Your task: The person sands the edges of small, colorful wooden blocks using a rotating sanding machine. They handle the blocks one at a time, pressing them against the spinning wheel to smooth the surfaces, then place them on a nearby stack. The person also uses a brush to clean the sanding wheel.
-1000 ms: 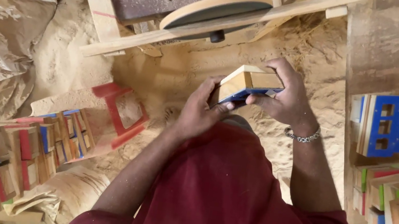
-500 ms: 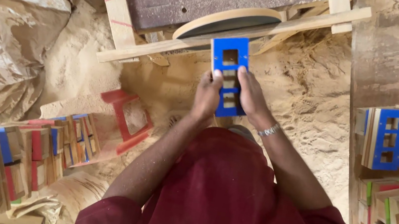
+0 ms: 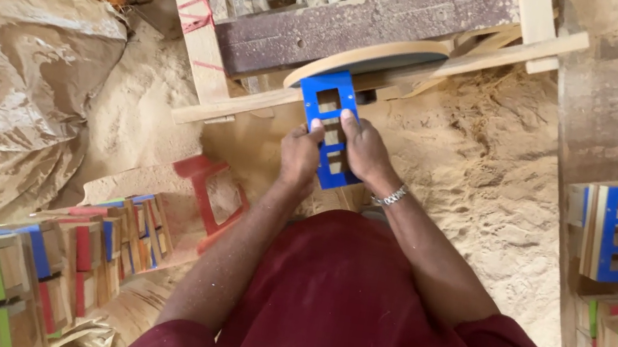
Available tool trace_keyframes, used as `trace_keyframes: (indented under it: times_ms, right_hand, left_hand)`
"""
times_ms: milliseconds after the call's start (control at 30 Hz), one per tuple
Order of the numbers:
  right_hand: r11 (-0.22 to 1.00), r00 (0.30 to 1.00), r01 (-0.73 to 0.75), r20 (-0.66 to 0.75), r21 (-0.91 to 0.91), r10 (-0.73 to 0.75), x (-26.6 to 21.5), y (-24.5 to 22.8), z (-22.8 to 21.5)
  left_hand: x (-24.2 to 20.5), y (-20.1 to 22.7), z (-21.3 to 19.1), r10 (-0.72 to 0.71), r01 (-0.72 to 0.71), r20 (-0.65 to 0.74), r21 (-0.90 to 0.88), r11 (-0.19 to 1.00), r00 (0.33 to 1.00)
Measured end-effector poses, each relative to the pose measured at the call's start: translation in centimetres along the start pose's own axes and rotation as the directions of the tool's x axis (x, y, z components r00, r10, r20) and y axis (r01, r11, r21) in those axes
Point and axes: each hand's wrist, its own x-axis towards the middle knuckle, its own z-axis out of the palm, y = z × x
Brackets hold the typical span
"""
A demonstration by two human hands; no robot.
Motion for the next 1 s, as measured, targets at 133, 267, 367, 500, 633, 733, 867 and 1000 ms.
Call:
trace_keyframes:
  times_ms: [133,267,367,500,633,733,867,1000]
  right_hand:
    - [0.999,0.999,-0.032,-0.028,0.04,0.033,-0.2,1.4,-1.2]
    - [0.999,0.994,0.0,-0.113,0.04,0.004,0.1,2.3,-3.4]
    - [0.987,0.993,-0.05,-0.098,0.151,0.065,-0.2,2.9,-4.6]
    - [0.963,0.982,-0.154,-0.075,0.223,0.174,-0.2,3.2,-6.4]
    - [0.954,0.99,-0.034,-0.119,0.297,0.072,-0.2,3.3,-8.1]
    - [0.964,0.987,-0.091,-0.104,0.251,0.12,-0.4,3.3,-9.4]
    - [0.957,0.985,-0.092,-0.118,0.275,0.129,-0.4,3.4,-11.3]
    - [0.924,0.991,-0.026,-0.111,0.383,0.073,-0.4,4.0,-13.1]
  left_hand:
    - [-0.2,0.0,1.9,0.032,-0.033,-0.021,-0.016,0.999,0.999]
    - [-0.6,0.7,4.7,0.001,0.007,-0.063,0.128,0.992,0.998]
    - [-1.0,0.8,6.2,-0.002,0.013,-0.062,0.18,0.984,0.998]
    - [-0.6,0.5,8.2,-0.044,0.046,-0.02,0.161,0.986,0.999]
    - [0.1,-0.3,10.2,0.07,-0.066,-0.029,0.137,0.988,0.997]
    - [0.2,-0.6,11.5,-0.007,0.007,0.004,0.125,0.992,1.0]
    - [0.2,-0.4,13.5,-0.045,0.043,0.019,0.09,0.995,0.999]
    - [0.9,-1.0,15.7,0.061,-0.062,0.015,0.044,0.997,0.998]
